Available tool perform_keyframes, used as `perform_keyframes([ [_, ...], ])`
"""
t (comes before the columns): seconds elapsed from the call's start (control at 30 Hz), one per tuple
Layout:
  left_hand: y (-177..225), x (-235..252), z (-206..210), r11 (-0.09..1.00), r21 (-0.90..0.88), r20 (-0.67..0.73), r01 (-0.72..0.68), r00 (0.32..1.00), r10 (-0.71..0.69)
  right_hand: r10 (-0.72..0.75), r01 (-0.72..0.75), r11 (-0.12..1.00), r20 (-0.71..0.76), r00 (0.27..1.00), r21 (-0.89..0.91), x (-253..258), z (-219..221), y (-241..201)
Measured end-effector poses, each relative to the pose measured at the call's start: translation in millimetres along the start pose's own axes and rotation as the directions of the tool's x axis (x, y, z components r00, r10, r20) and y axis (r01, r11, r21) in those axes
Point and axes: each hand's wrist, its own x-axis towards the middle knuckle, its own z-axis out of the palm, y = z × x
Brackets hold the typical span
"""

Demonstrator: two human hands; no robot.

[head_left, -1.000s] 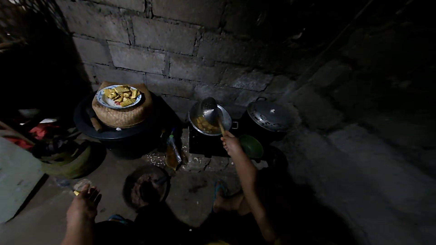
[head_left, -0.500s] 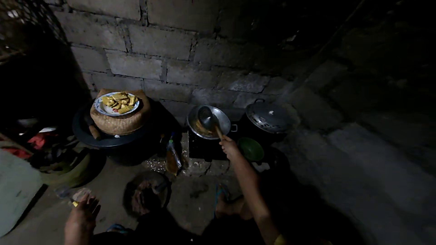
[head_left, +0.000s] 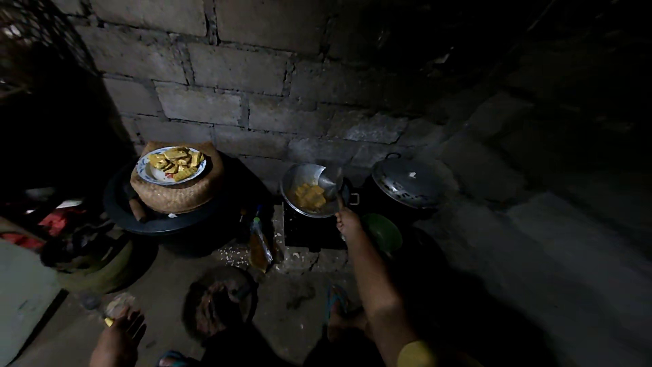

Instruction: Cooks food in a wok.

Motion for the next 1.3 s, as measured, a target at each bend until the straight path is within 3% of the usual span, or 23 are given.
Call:
perform_keyframes([
  [0.07,0.5,1.3,-1.3,1.0,0.005,-0.006,0.004,1.0,-0.004,0.048,-0.049,0.999,0.037,0.998,0.022,4.0,3.7,1.3],
  [0.13,0.7,2.2,-2.3,1.0,0.005,-0.016,0.011,1.0,-0.011,0.046,-0.037,0.994,0.084,0.995,-0.102,8.0,2.7,-4.8],
  [0.27,0.4,-1.7,-3.1,1.0,0.012,-0.005,-0.009,1.0,0.009,-0.036,0.107,0.9,0.171,0.985,-0.424,3.4,-2.0,-27.1],
  [0.37,5.6,-11.7,0.6,0.999,0.017,-0.004,-0.03,1.0,0.03,-0.08,0.192,0.817,0.222,0.972,-0.544,-15.0,-1.2,-41.5],
  [0.6,2.3,-9.6,-2.9,1.0,-0.029,-0.003,-0.011,1.0,0.011,-0.118,0.243,0.813,0.259,0.959,-0.53,-61.5,-17.0,-23.5],
  [0.8,-0.5,-2.9,0.8,0.999,-0.052,0.001,-0.009,1.0,0.009,-0.241,0.317,0.822,0.216,0.946,-0.474,-85.7,-27.1,-7.4],
  [1.03,4.3,-11.6,16.6,0.997,-0.077,0.033,0.01,0.999,-0.007,-0.177,0.274,0.838,0.239,0.955,-0.472,-93.4,-26.0,22.0],
  [1.3,4.5,-9.0,23.3,0.999,-0.042,0.044,0.024,0.999,-0.022,-0.234,0.311,0.529,0.217,0.948,-0.789,-73.9,-9.9,38.8],
])
